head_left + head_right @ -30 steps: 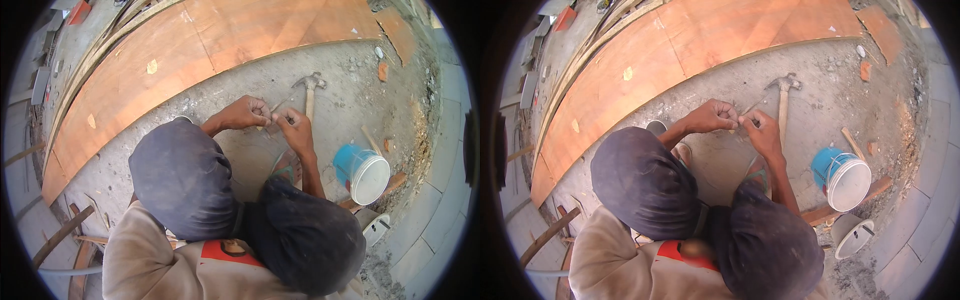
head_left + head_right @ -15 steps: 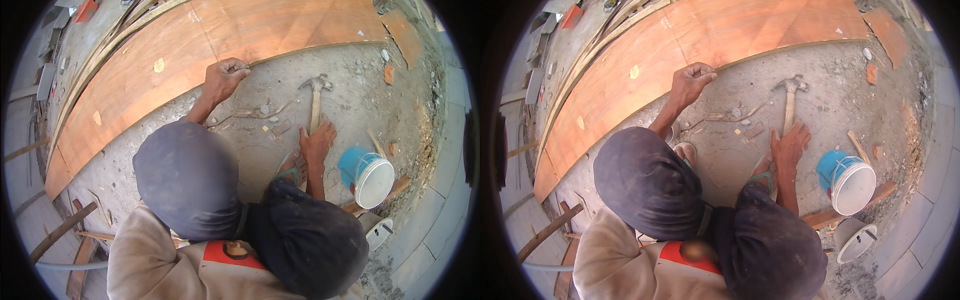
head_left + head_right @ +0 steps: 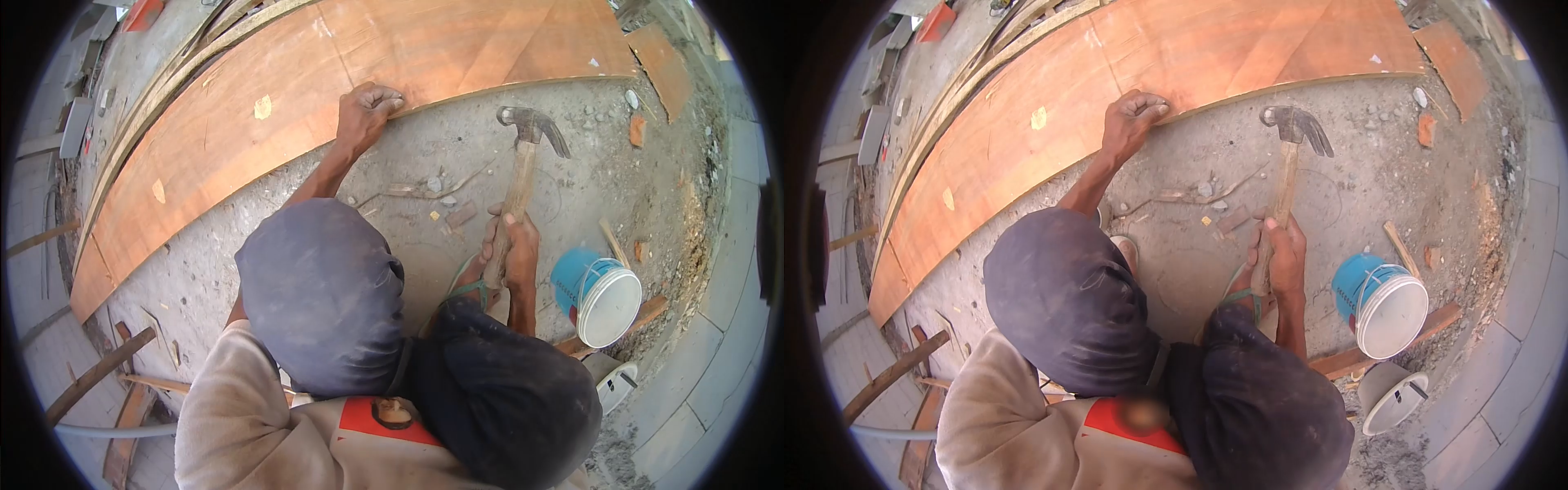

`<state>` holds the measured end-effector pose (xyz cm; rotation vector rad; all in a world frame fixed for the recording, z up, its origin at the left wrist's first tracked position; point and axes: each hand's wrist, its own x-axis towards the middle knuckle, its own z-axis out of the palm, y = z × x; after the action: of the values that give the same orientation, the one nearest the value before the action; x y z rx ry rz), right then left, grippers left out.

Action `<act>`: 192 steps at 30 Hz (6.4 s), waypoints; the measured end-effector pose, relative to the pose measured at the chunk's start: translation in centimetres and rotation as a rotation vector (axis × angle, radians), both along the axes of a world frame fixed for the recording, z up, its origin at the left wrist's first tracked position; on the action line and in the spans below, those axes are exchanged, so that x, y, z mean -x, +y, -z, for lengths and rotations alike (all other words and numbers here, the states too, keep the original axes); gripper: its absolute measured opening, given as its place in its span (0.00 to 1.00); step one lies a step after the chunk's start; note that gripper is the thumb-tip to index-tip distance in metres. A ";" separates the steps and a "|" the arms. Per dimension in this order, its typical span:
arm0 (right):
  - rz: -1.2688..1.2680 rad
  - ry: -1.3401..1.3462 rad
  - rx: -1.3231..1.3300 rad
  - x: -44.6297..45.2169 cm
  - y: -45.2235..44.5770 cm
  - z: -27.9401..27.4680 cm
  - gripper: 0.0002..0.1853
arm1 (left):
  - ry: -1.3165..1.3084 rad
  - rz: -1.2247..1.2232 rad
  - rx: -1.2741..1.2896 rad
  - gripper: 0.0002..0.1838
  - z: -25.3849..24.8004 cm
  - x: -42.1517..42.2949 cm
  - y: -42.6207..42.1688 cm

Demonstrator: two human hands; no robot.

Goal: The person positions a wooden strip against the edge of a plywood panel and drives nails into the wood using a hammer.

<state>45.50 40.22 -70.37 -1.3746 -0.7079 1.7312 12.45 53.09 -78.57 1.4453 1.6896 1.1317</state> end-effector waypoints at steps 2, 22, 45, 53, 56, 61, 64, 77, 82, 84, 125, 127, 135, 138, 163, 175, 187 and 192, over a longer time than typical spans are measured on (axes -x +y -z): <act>-0.100 -0.137 -0.062 1.5 0.6 -1.2 0.19 | 0.006 -0.017 0.001 0.07 0.4 -0.2 0.2; -0.548 -0.691 -0.500 6.9 5.4 1.0 0.17 | 0.277 -0.045 -0.115 0.05 1.0 -0.6 -0.2; -0.280 -0.454 -0.894 6.9 5.2 2.0 0.17 | 0.068 -0.034 0.000 0.29 -0.6 0.6 -0.3; -0.422 -0.568 -0.651 7.8 6.3 -1.7 0.19 | 0.032 -0.050 -0.120 0.31 0.0 0.7 -0.1; -0.253 -0.480 -0.821 8.3 5.0 0.4 0.20 | 0.010 -0.069 -0.043 0.31 -1.0 0.5 -0.2; -0.646 -0.844 -0.524 7.2 7.9 1.6 0.20 | 0.018 -0.037 -0.045 0.32 -1.7 0.7 0.4; -0.490 -0.733 -0.442 5.9 4.1 0.0 0.20 | -0.229 -0.076 0.045 0.32 -3.1 0.4 -2.1; -0.235 -0.809 -0.640 3.8 3.7 -1.8 0.17 | -1.654 0.241 0.400 0.35 -4.4 -3.4 -5.6; -0.408 -0.908 -1.088 9.7 6.8 -2.7 0.17 | -1.705 0.232 0.475 0.35 -5.6 -4.4 -6.5; -0.530 -0.973 -1.105 11.1 6.9 -2.6 0.16 | -1.706 0.309 0.472 0.35 -4.9 -4.3 -7.2; -0.292 -1.332 -0.263 -6.7 1.8 7.9 0.26 | 0.373 0.572 0.127 0.09 -13.2 -14.1 21.9; -0.267 -1.192 -0.195 -7.1 2.0 7.5 0.25 | 0.493 0.656 0.021 0.09 -11.4 -20.3 25.6; 0.005 -0.246 0.015 -7.6 7.0 4.3 0.22 | 0.655 0.662 -0.308 0.07 -2.2 -37.8 36.0; 0.178 0.060 0.062 -7.2 10.3 6.1 0.21 | 0.808 0.633 -0.279 0.10 0.5 -39.4 37.5; 0.751 0.289 0.066 -11.2 25.4 8.4 0.14 | 0.026 0.511 -0.271 0.10 1.4 -36.6 37.7; 0.710 0.229 0.200 -10.3 15.6 6.8 0.15 | -0.568 0.432 0.309 0.12 -3.7 -37.0 33.8; 0.632 0.166 0.209 -11.2 14.9 6.4 0.11 | -0.632 0.576 0.502 0.12 -6.4 -39.3 32.8; 0.638 0.129 0.212 -12.0 15.7 5.7 0.11 | -0.065 0.574 -0.001 0.09 -4.3 -42.9 38.5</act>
<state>57.49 55.92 -76.09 -1.4133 0.0064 1.3796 55.38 91.60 -74.30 1.7202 1.1138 0.8426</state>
